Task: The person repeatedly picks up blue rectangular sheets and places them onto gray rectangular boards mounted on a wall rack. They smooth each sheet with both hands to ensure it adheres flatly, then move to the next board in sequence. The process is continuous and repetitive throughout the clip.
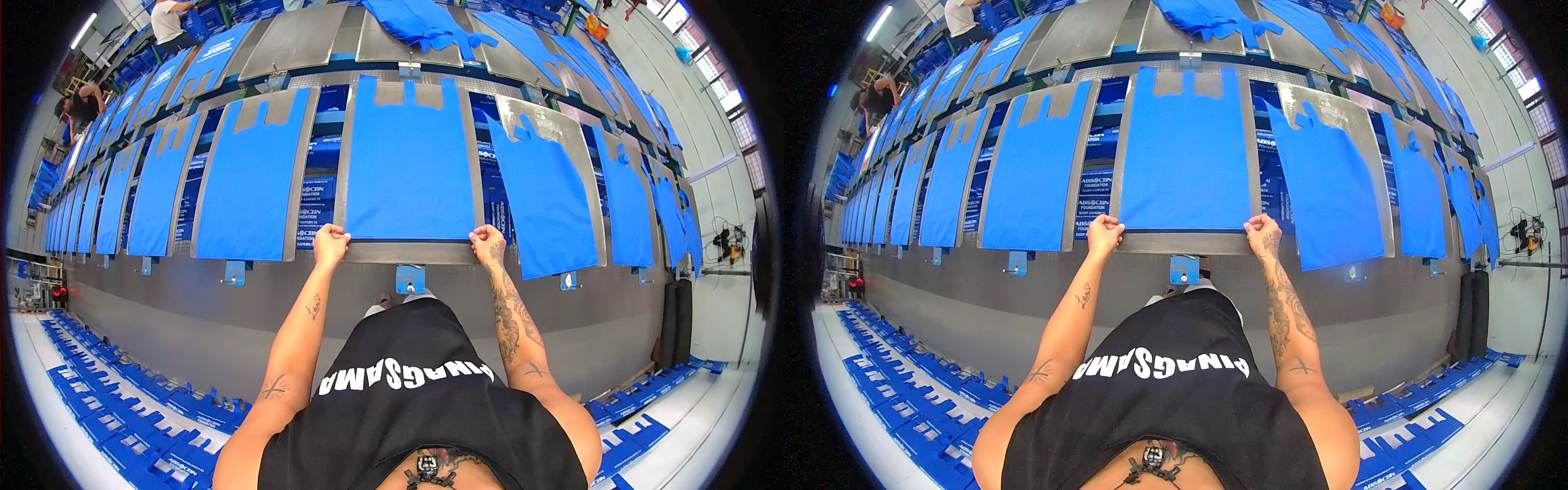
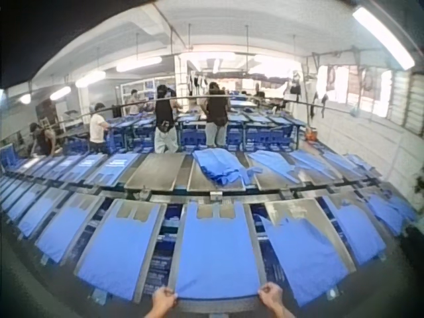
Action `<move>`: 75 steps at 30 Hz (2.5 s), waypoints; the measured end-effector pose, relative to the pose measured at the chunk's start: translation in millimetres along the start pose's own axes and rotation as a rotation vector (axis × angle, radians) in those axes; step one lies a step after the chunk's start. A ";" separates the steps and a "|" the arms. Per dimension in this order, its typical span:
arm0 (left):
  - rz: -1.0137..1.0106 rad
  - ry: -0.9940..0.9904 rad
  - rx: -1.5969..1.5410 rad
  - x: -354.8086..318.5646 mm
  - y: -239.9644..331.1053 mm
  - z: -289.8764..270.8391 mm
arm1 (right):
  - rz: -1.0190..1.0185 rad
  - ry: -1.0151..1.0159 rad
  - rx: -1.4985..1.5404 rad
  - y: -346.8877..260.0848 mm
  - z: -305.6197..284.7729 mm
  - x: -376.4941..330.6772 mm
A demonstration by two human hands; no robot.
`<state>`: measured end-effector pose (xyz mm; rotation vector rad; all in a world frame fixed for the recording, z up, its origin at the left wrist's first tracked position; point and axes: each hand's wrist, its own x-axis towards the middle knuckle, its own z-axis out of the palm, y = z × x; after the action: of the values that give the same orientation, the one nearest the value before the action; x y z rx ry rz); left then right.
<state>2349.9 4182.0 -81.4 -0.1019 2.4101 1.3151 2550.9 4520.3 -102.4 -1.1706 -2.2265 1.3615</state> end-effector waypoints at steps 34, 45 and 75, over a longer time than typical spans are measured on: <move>0.091 0.069 0.278 -55.0 -24.9 -11.1 | -0.076 -0.085 -0.106 16.3 -12.5 -53.6; 0.764 0.081 0.793 -50.0 27.3 29.8 | -0.554 -0.053 -0.685 -56.7 27.3 -27.3; 0.563 0.099 0.944 133.7 114.5 115.2 | -0.643 -0.223 -0.834 -103.3 83.7 192.9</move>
<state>2233.4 4356.6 -95.8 0.8226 2.9902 0.2016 2328.0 4591.5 -90.9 -0.3646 -3.0615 0.3057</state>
